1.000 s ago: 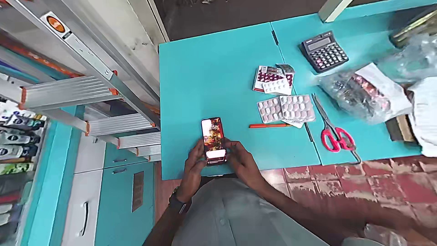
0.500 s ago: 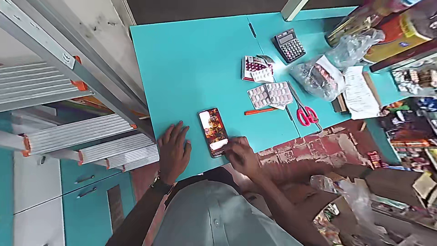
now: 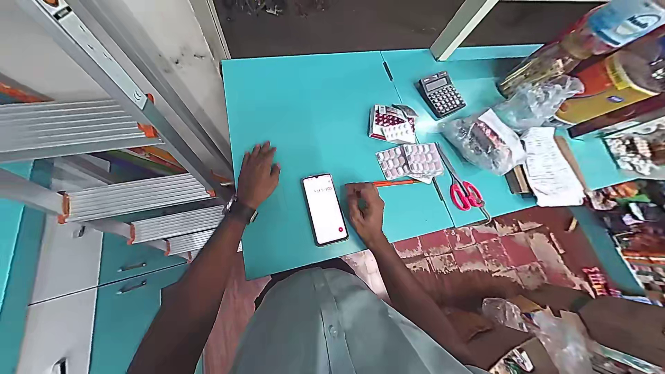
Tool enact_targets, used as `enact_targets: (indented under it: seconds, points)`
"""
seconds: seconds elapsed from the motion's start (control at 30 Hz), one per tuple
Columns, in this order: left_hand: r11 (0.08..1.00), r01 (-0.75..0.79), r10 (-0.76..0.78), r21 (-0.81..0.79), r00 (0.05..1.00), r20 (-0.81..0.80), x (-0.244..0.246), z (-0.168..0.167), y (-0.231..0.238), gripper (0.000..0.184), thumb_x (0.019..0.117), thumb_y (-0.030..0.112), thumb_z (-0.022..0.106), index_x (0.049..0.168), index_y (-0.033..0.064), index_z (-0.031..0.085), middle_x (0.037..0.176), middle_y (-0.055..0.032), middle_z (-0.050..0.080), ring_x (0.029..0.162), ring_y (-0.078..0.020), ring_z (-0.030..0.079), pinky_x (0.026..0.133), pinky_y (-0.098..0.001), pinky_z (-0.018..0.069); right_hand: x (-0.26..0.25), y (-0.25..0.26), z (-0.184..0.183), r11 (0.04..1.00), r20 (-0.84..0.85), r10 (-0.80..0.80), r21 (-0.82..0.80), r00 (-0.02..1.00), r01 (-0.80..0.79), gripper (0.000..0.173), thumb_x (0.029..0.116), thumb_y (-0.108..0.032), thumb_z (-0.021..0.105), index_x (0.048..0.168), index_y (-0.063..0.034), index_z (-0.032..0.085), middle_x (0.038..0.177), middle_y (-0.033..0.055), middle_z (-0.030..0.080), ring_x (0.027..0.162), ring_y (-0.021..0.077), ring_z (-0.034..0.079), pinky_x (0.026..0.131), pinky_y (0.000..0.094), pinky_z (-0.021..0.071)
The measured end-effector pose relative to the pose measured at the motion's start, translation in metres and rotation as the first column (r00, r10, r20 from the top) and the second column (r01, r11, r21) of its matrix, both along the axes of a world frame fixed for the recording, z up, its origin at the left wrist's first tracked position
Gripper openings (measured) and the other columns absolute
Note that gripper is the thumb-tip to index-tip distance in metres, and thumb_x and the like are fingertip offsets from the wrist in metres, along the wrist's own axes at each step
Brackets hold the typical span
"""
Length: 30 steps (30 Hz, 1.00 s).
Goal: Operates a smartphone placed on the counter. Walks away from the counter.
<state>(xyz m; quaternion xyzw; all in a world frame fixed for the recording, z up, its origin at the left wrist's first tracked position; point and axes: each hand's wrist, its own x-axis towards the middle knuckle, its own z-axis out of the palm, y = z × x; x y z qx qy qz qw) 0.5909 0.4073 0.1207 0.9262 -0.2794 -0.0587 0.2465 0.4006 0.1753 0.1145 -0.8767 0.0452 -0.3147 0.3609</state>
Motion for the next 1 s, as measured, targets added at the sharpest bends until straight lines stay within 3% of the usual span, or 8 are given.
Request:
enact_targets:
  seconds: [0.1,0.2,0.33,0.5,0.67,0.77,0.9,1.0]
  points:
    - [0.986,-0.039,0.021,0.16,0.993,0.116,0.039,-0.011,-0.017,0.06,0.1083,0.05,0.028,0.16,0.0191,0.037,0.169,-0.0069,0.026,0.157,-0.0311,0.017,0.125,-0.0597,0.0103,-0.001,0.0,0.0,0.997,-0.106,0.037,-0.057,0.994,-0.043,0.03,0.096,-0.015,0.05,0.106,-0.0056,0.077,0.099,0.013,0.069,0.095,0.0252,0.064,0.084,0.04,0.0537]
    - [0.978,-0.095,0.066,0.185,0.985,0.16,0.044,-0.013,-0.025,0.059,0.1073,0.052,0.025,0.16,0.0264,0.037,0.17,-0.0024,0.025,0.158,-0.0293,0.017,0.124,-0.0604,0.0097,0.002,0.004,0.001,0.984,-0.187,0.073,-0.145,0.98,-0.101,0.035,0.0996,-0.024,0.047,0.11,-0.0167,0.079,0.109,0.0112,0.065,0.099,0.0253,0.059,0.088,0.0432,0.0473]
    - [0.981,-0.091,0.065,0.172,0.986,0.152,0.044,-0.011,-0.023,0.061,0.1067,0.053,0.026,0.159,0.0249,0.039,0.169,-0.0027,0.027,0.157,-0.0296,0.018,0.124,-0.0603,0.0102,0.004,0.005,0.003,0.977,-0.212,0.069,-0.185,0.975,-0.11,0.037,0.101,-0.026,0.044,0.111,-0.0181,0.079,0.125,0.0153,0.063,0.114,0.0339,0.056,0.098,0.0546,0.0399]
    - [0.984,-0.093,0.069,0.15,0.985,0.156,0.043,-0.011,-0.022,0.061,0.1063,0.054,0.028,0.158,0.0244,0.041,0.168,-0.0031,0.029,0.157,-0.0295,0.02,0.124,-0.0606,0.0107,-0.013,0.0,-0.001,0.994,0.052,0.095,0.053,0.994,-0.098,0.028,0.0978,-0.013,0.049,0.094,-0.0065,0.076,0.105,0.0098,0.073,0.106,0.0219,0.065,0.095,0.0383,0.0516]
    - [0.988,-0.084,0.064,0.131,0.987,0.146,0.042,-0.009,-0.023,0.06,0.1066,0.052,0.031,0.157,0.0219,0.042,0.168,-0.0052,0.03,0.157,-0.0322,0.02,0.124,-0.062,0.0105,-0.066,0.013,-0.001,0.957,-0.03,0.284,-0.048,0.958,-0.285,0.032,0.1031,-0.031,0.047,0.093,-0.0219,0.076,0.125,0.0081,0.068,0.125,0.0235,0.055,0.109,0.0405,0.0384]
    - [0.987,-0.086,0.065,0.137,0.986,0.152,0.041,-0.01,-0.022,0.06,0.1066,0.052,0.03,0.157,0.0224,0.042,0.168,-0.0052,0.029,0.157,-0.032,0.02,0.124,-0.0616,0.0104,-0.078,0.013,-0.009,0.939,-0.053,0.306,-0.148,0.951,-0.31,0.03,0.1019,-0.032,0.047,0.097,-0.0271,0.076,0.131,0.0076,0.065,0.125,0.0243,0.053,0.109,0.0439,0.034]
    - [0.986,-0.085,0.064,0.14,0.987,0.149,0.041,-0.01,-0.022,0.06,0.1066,0.052,0.029,0.158,0.0224,0.041,0.168,-0.0049,0.028,0.157,-0.0312,0.019,0.124,-0.0614,0.0097,-0.077,0.014,-0.013,0.933,-0.057,0.283,-0.216,0.958,-0.288,0.027,0.1005,-0.032,0.049,0.098,-0.0272,0.075,0.13,0.0089,0.065,0.12,0.026,0.056,0.106,0.0471,0.0349]
    - [0.987,-0.087,0.066,0.138,0.986,0.15,0.041,-0.009,-0.022,0.061,0.1066,0.053,0.029,0.158,0.0221,0.041,0.168,-0.0052,0.029,0.157,-0.0312,0.02,0.124,-0.0617,0.0105,-0.079,0.014,-0.009,0.968,0.053,0.23,-0.117,0.972,-0.223,0.026,0.103,-0.033,0.049,0.099,-0.0234,0.073,0.126,0.006,0.064,0.124,0.021,0.054,0.109,0.0411,0.0373]
